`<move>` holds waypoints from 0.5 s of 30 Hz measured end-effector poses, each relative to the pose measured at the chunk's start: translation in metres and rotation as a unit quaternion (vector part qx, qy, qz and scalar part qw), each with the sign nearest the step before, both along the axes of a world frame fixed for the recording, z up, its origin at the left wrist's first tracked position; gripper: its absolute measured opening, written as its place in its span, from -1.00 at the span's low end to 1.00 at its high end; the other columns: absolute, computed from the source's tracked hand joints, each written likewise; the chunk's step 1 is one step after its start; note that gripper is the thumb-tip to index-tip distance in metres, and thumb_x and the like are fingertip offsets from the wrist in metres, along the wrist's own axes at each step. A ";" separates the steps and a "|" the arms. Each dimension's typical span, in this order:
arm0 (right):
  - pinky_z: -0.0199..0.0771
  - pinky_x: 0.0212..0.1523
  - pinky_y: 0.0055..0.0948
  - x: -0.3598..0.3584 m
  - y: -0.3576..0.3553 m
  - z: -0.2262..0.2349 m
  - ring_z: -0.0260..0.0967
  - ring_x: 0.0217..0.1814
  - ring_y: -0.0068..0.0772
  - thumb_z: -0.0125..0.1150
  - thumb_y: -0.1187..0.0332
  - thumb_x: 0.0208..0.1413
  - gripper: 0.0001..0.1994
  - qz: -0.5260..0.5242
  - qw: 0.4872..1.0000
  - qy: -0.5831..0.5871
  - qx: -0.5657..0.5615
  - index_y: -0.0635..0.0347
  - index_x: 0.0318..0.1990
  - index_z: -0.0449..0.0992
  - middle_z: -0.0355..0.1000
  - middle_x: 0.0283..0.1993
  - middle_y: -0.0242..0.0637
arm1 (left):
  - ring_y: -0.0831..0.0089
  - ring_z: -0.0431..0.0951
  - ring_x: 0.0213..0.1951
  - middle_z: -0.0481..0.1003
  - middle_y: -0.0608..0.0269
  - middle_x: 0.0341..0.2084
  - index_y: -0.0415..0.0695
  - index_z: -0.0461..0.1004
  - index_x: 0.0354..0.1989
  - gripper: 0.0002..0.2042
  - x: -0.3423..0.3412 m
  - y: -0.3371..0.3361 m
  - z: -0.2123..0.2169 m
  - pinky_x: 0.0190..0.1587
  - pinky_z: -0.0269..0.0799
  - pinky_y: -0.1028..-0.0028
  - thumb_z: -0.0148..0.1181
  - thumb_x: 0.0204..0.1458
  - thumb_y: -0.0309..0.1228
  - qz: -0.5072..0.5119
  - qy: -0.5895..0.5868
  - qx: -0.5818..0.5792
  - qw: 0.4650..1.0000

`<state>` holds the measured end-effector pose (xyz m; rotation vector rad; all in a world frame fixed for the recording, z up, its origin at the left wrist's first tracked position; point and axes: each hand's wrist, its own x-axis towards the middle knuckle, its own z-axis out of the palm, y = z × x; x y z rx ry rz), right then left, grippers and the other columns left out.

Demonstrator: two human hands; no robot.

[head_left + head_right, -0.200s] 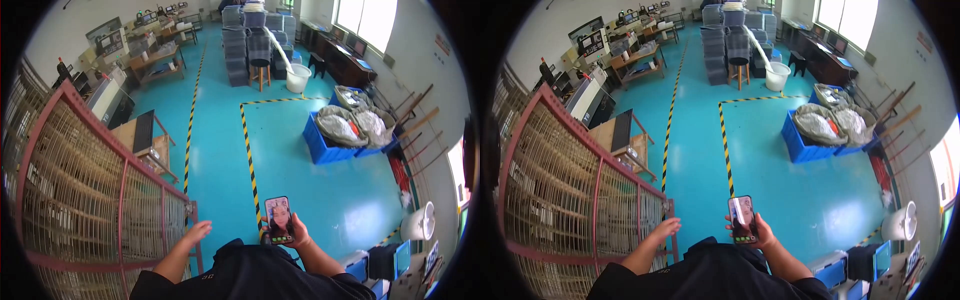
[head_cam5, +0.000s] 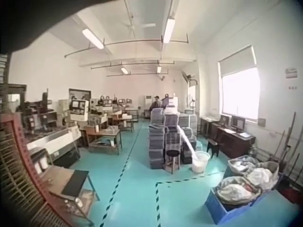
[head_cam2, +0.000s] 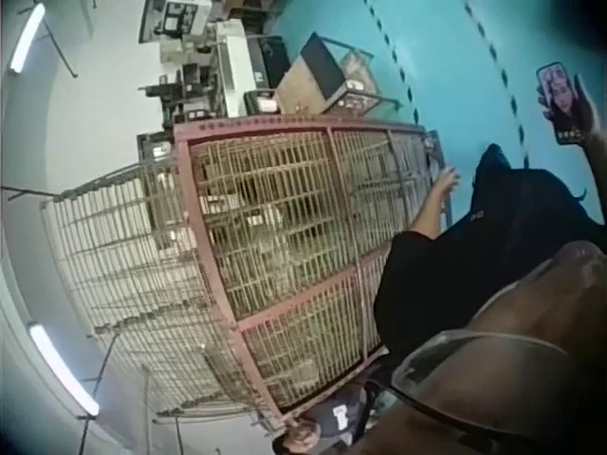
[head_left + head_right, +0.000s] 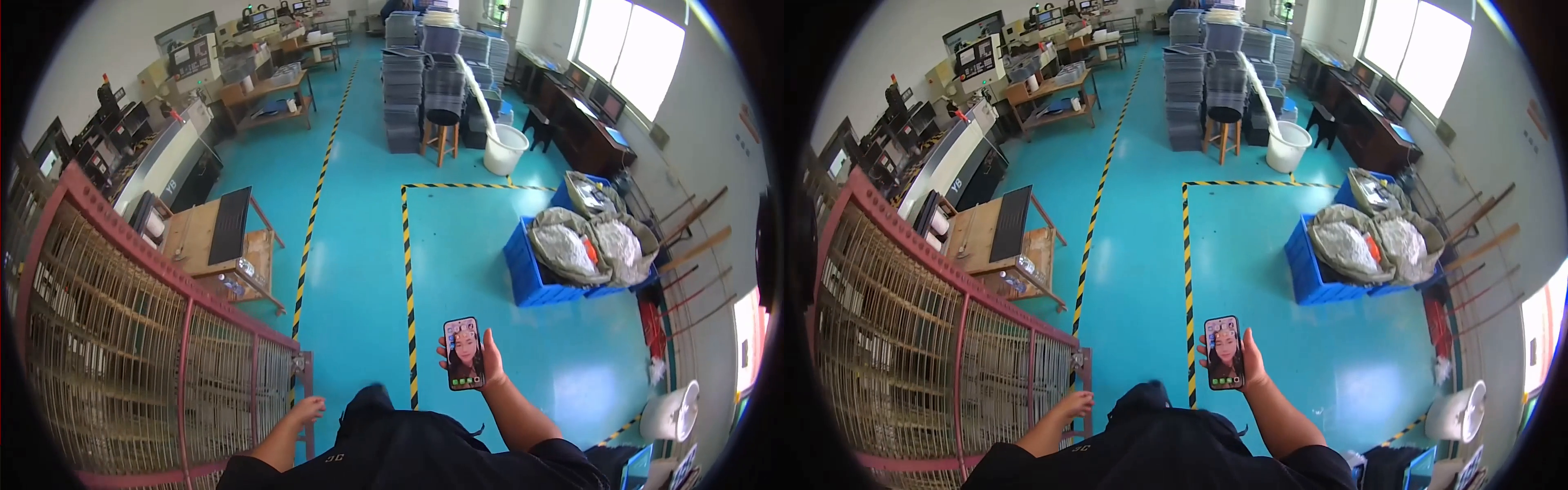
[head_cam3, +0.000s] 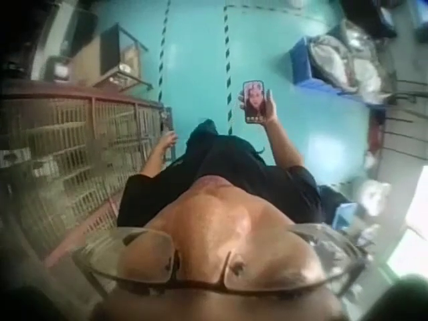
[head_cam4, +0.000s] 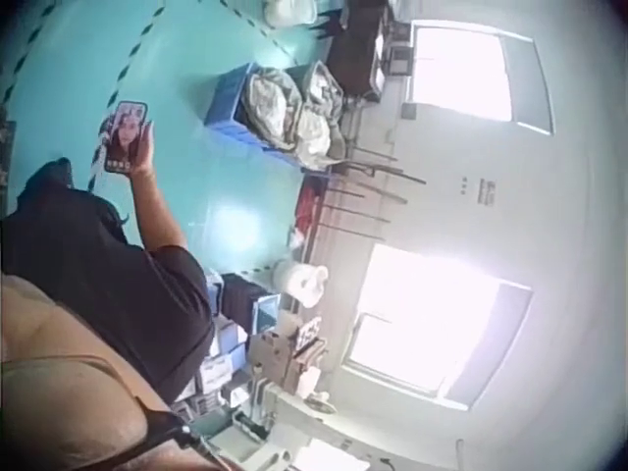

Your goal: Operates industrial processing equipment by loading components, inspecting parts, and managing machine controls.

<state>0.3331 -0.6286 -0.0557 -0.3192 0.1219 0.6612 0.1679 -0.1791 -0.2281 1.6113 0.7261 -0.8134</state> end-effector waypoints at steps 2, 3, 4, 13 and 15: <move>0.38 0.06 -0.02 0.097 0.006 -0.031 0.32 0.12 0.03 -0.12 -0.27 0.12 -0.23 0.016 0.996 0.011 -0.086 0.21 0.26 0.14 0.29 0.15 -0.01 | 0.41 0.46 -0.20 0.46 0.30 -0.15 -0.04 0.34 0.12 -0.58 0.045 0.000 -0.021 -0.27 0.35 0.39 0.04 0.11 -0.16 0.029 0.064 -0.033 0.997; 0.43 0.02 -0.06 0.142 0.012 -0.036 0.36 0.07 -0.03 -0.16 -0.27 0.14 -0.27 0.027 0.987 0.019 -0.159 0.17 0.24 0.18 0.34 0.10 -0.04 | 0.41 0.46 -0.20 0.46 0.30 -0.15 -0.04 0.34 0.12 -0.58 0.073 0.000 -0.030 -0.27 0.35 0.39 0.04 0.11 -0.16 0.038 0.064 -0.040 0.996; 0.50 -0.10 -0.12 0.182 0.019 -0.038 0.42 -0.03 -0.08 -0.10 -0.20 0.17 -0.38 0.044 0.980 0.004 -0.192 0.08 0.19 0.24 0.38 0.04 -0.08 | 0.40 0.46 -0.20 0.46 0.30 -0.14 -0.05 0.34 0.11 -0.58 0.101 0.005 -0.038 -0.27 0.35 0.38 0.04 0.11 -0.16 0.044 0.082 -0.050 0.994; 0.35 -0.06 -0.02 0.379 0.008 -0.270 0.37 0.03 0.00 0.13 -0.14 0.05 -0.39 0.346 0.644 -0.088 -0.677 0.21 0.05 0.45 0.41 0.05 -0.04 | 0.45 0.42 -0.36 0.48 0.25 -0.32 -0.12 0.46 -0.06 -0.67 0.480 0.129 -0.030 -0.30 0.39 0.41 0.13 0.06 -0.21 0.022 -0.053 0.001 0.998; 0.39 -0.04 -0.20 0.448 0.060 -0.246 0.45 -0.16 -0.20 0.05 -0.02 0.15 -0.50 0.395 0.620 -0.075 -0.674 0.28 0.00 0.41 0.45 -0.09 -0.06 | 0.43 0.46 -0.33 0.51 0.19 -0.27 -0.10 0.46 -0.04 -0.65 0.550 0.168 -0.008 -0.25 0.42 0.38 0.14 0.05 -0.20 0.055 -0.113 0.049 0.991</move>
